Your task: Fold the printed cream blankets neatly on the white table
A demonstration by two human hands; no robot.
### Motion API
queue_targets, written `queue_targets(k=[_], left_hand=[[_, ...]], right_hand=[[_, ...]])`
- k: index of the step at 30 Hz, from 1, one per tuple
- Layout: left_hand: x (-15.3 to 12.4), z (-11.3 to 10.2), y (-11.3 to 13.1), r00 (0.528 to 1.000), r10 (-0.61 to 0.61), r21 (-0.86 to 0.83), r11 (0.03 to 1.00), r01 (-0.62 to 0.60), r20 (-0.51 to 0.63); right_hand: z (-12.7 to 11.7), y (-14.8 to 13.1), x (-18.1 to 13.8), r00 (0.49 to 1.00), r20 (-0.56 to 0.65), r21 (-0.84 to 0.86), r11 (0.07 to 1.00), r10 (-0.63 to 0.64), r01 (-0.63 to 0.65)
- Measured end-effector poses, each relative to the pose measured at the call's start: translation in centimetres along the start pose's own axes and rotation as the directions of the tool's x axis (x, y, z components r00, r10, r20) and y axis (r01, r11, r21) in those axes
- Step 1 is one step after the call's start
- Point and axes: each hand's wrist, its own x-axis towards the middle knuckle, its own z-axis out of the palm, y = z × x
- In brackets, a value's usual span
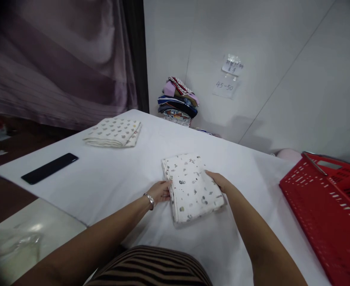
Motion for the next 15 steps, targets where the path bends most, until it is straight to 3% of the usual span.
queue_targets(k=[7,13,15], left_hand=[[1.6,0.8,0.7,0.997,-0.055,0.199,0.979,0.041,0.063],[1.7,1.3,0.0,0.995,0.102,0.301,0.948,-0.101,0.011],[1.5,1.3,-0.3,0.975,0.220,0.361,0.909,-0.206,0.003]], right_hand=[[-0.2,0.8,-0.6,0.989,-0.035,-0.026,0.989,-0.144,0.143],[-1.1,2.6,-1.6,0.992,-0.018,0.064,0.990,-0.126,0.127],[-1.0,2.9,-2.0,0.988,-0.064,0.046,0.989,-0.138,0.142]])
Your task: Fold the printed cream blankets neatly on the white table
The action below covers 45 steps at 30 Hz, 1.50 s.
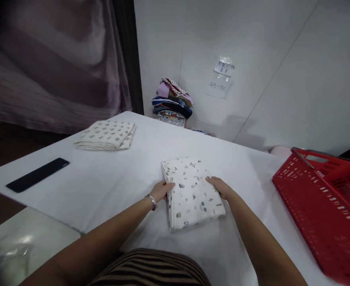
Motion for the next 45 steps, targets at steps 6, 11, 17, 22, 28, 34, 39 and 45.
queue_targets(k=[6,11,17,22,28,34,39,45], left_hand=[[-0.7,-0.2,0.4,0.995,0.101,0.073,0.992,-0.099,-0.025],[-1.8,0.5,2.0,0.992,0.128,0.089,0.988,-0.128,0.003],[-2.2,2.6,3.0,0.947,0.322,0.133,0.938,-0.320,0.005],[-3.5,3.1,4.0,0.987,0.137,-0.148,0.981,-0.125,0.080],[-6.3,3.2,5.7,0.967,0.132,-0.362,0.931,-0.045,0.219],[-7.7,3.6,5.8,0.937,0.142,-0.407,0.913,0.000,0.319],[-8.6,3.7,5.4,0.931,0.152,-0.304,0.951,-0.046,0.333],[-8.8,3.4,4.9,0.904,0.194,-0.190,0.973,-0.129,0.381]], right_hand=[[1.3,-1.5,-1.5,0.966,-0.101,-0.348,0.918,-0.238,0.190],[4.8,-4.4,-4.3,0.857,-0.053,-0.838,0.490,-0.513,0.241],[10.1,-5.2,-7.3,0.824,0.164,-0.967,0.075,-0.542,0.242],[10.2,-5.2,-8.4,0.810,0.166,-0.934,0.173,-0.563,0.311],[8.7,-6.2,-10.0,0.854,0.115,-0.884,0.340,-0.507,0.320],[8.2,-7.0,-11.5,0.875,0.145,-0.906,0.293,-0.462,0.305],[8.6,-6.1,-11.9,0.857,0.132,-0.968,0.120,-0.499,0.219],[8.2,-5.7,-12.2,0.866,0.134,-0.965,0.137,-0.482,0.226]])
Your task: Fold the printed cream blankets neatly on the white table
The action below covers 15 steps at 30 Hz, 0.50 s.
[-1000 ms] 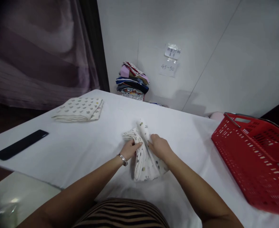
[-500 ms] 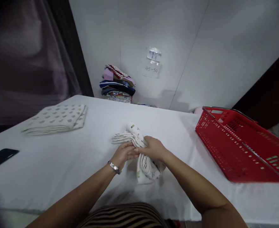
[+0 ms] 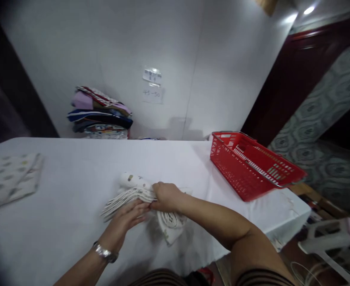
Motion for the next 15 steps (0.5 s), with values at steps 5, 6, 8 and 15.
queue_targets(k=[5,6,8,15], left_hand=[[1.7,-1.0,-1.4,0.993,0.075,0.174,0.981,-0.089,0.087],[2.2,-1.4,-2.1,0.990,0.090,0.249,0.962,-0.114,0.108],[3.1,-2.4,-3.9,0.984,0.117,0.440,0.883,-0.164,0.131],[4.1,-7.0,-10.5,0.971,0.197,0.672,0.703,-0.235,0.134]], right_hand=[[-0.3,2.4,-0.6,0.997,0.021,0.265,0.961,0.075,-0.078],[-0.5,3.0,-0.9,0.996,-0.004,0.302,0.949,0.092,-0.086],[-1.6,4.2,-1.8,0.989,-0.095,0.340,0.938,0.114,-0.075],[-12.4,10.0,-7.1,0.858,-0.448,0.212,0.962,0.251,-0.170]])
